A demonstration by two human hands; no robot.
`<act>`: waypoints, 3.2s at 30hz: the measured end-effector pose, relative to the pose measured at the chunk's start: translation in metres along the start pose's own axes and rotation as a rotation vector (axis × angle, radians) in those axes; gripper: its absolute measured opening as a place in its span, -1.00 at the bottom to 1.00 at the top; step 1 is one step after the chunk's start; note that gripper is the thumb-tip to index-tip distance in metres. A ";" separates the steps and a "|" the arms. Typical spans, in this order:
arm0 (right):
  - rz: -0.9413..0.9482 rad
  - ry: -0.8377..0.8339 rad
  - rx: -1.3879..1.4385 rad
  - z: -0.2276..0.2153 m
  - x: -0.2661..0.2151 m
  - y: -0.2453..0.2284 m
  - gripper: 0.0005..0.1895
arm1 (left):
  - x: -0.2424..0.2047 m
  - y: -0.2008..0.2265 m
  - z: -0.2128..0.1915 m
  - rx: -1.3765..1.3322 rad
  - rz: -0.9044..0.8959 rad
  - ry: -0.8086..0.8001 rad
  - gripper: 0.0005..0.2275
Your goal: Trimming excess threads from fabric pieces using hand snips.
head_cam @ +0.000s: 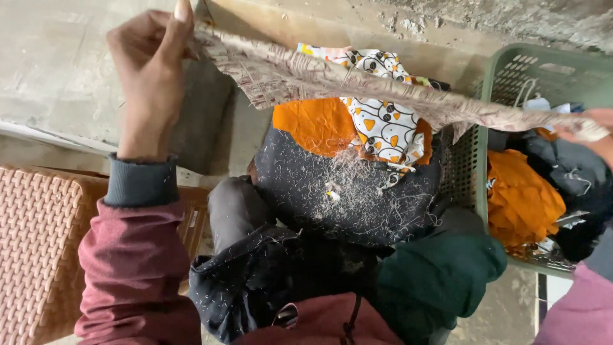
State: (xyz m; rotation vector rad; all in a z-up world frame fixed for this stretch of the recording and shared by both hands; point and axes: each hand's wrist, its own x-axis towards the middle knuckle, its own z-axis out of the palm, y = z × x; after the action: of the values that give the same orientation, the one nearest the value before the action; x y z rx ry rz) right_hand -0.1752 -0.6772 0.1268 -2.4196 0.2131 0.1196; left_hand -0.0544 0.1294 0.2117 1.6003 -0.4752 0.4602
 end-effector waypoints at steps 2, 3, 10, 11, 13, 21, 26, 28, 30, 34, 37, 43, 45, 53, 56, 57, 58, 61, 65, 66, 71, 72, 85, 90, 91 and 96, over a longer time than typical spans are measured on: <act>0.019 -0.016 -0.006 0.060 -0.045 -0.103 -0.54 | -0.019 -0.007 -0.006 -0.040 -0.135 -0.037 -0.76; 0.020 -0.017 -0.007 0.066 -0.065 -0.137 -0.54 | -0.029 -0.009 -0.007 -0.041 -0.136 -0.037 -0.76; -0.262 0.150 0.009 0.141 -0.128 -0.200 -0.73 | -0.099 -0.012 -0.009 -0.013 -0.456 -0.210 -0.84; -0.287 0.156 0.003 0.152 -0.127 -0.181 -0.79 | -0.110 -0.012 -0.010 -0.039 -0.551 -0.235 -0.84; -0.151 0.119 0.011 0.163 -0.131 -0.184 -0.77 | -0.124 -0.018 -0.004 0.016 -0.565 -0.286 -0.85; -0.011 0.039 -0.080 0.176 -0.134 -0.154 -0.60 | -0.160 -0.077 -0.001 0.410 -0.680 -0.475 -0.74; -0.050 0.103 -0.099 0.168 -0.139 -0.155 -0.61 | -0.169 -0.102 -0.022 0.476 -0.670 -0.189 -0.71; -0.031 0.086 -0.110 0.169 -0.138 -0.152 -0.61 | -0.177 -0.117 -0.037 0.557 -0.642 -0.122 -0.65; -0.011 0.072 -0.122 0.170 -0.138 -0.151 -0.60 | -0.178 -0.123 -0.045 0.635 -0.610 -0.056 -0.59; 0.028 0.063 -0.062 0.171 -0.137 -0.145 -0.56 | -0.157 -0.096 -0.046 0.514 -0.743 0.235 -0.72; 0.014 0.071 -0.088 0.171 -0.136 -0.136 -0.56 | -0.144 -0.089 -0.057 0.245 -0.713 0.477 -0.75; -0.032 0.106 -0.131 0.175 -0.132 -0.133 -0.62 | -0.129 -0.112 -0.088 -0.114 -0.356 0.973 -0.82; -0.023 0.115 -0.119 0.175 -0.133 -0.132 -0.64 | -0.128 -0.117 -0.096 -0.127 -0.315 1.065 -0.83; -0.004 0.134 -0.079 0.179 -0.133 -0.136 -0.65 | -0.144 -0.122 -0.074 0.537 -0.668 0.414 -0.86; 0.006 0.127 -0.062 0.179 -0.133 -0.147 -0.63 | -0.142 -0.077 -0.021 0.277 -0.796 -0.133 -0.85; 0.008 0.125 -0.063 0.178 -0.135 -0.149 -0.63 | -0.144 -0.074 -0.007 0.276 -0.798 -0.134 -0.85; -0.017 0.132 -0.078 0.178 -0.136 -0.152 -0.65 | -0.145 -0.069 0.006 0.404 -0.809 -0.402 -0.88; -0.025 0.131 -0.079 0.175 -0.138 -0.163 -0.64 | -0.156 -0.073 0.031 0.645 -0.682 -0.690 -0.70; -0.016 0.193 -0.024 0.174 -0.137 -0.169 -0.69 | -0.168 -0.079 0.050 0.898 -0.521 -0.827 -0.65; -0.014 0.193 -0.023 0.172 -0.137 -0.170 -0.69 | -0.173 -0.086 0.052 0.899 -0.520 -0.829 -0.65; -0.133 0.248 -0.054 0.174 -0.135 -0.165 -0.74 | -0.191 -0.102 0.057 0.946 -0.008 -0.841 -0.58; -0.134 0.247 -0.053 0.174 -0.135 -0.168 -0.74 | -0.193 -0.104 0.057 0.947 -0.009 -0.841 -0.58; -0.146 0.331 -0.010 0.168 -0.126 -0.164 -0.76 | -0.195 -0.113 0.058 0.804 -0.036 -0.790 -0.88; -0.201 0.387 0.102 0.162 -0.119 -0.166 -0.80 | -0.173 -0.082 0.050 0.724 -0.041 -0.738 -0.81; -0.205 0.395 0.089 0.159 -0.119 -0.169 -0.80 | -0.166 -0.070 0.049 0.578 -0.097 -0.656 -0.84; -0.293 0.408 0.156 0.141 -0.098 -0.104 -0.75 | -0.132 -0.019 0.043 0.120 -0.190 -0.374 -0.91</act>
State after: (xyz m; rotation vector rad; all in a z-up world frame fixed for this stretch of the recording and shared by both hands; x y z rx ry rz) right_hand -0.2559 -0.4959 0.1012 -2.2679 0.0452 -0.5067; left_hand -0.1530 0.0918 0.1194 1.8369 -0.5770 0.0439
